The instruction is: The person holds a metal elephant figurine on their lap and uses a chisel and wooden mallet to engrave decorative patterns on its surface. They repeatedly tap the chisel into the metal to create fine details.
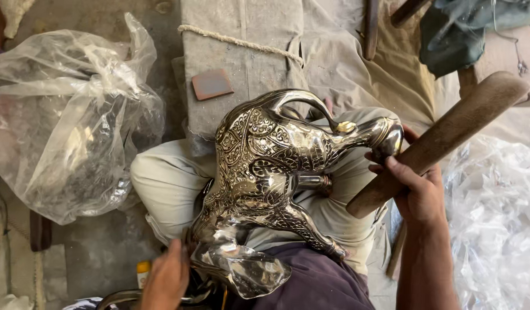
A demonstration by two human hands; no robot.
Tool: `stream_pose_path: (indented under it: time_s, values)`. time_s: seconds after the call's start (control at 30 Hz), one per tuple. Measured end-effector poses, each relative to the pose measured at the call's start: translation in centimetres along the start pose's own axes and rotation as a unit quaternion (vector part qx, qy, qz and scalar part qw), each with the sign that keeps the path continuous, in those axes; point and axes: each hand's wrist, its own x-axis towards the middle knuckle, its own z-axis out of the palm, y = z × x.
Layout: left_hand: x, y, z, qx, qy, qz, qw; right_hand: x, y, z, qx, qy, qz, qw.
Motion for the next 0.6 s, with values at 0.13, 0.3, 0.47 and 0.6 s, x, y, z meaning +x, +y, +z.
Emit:
stream_pose_path:
  time_s: [0.13,0.3,0.47,0.6]
  values:
    - [-0.8,-0.6,3.5,0.123,-0.162,-0.132,0.970,1.7,0.9,-1.4,0.002,0.030,0.021,0.999]
    - [-1.4,-2.8,2.4,0.060,-0.236,-0.089,0.966,3.7,-1.3,0.4,-0.119,0.045,-0.023,0.992]
    - [-4.1,-9.3,6.4,0.198,-0.281,0.059,0.937,5.6,-3.6,1.6,-0.170,-0.026,-0.075,0.982]
    - [-5.6,-10.5,10.6,-0.002,-0.166,0.087,0.982,5.1,-3.5,1.9,-0.173,-0.032,-0.054,0.983]
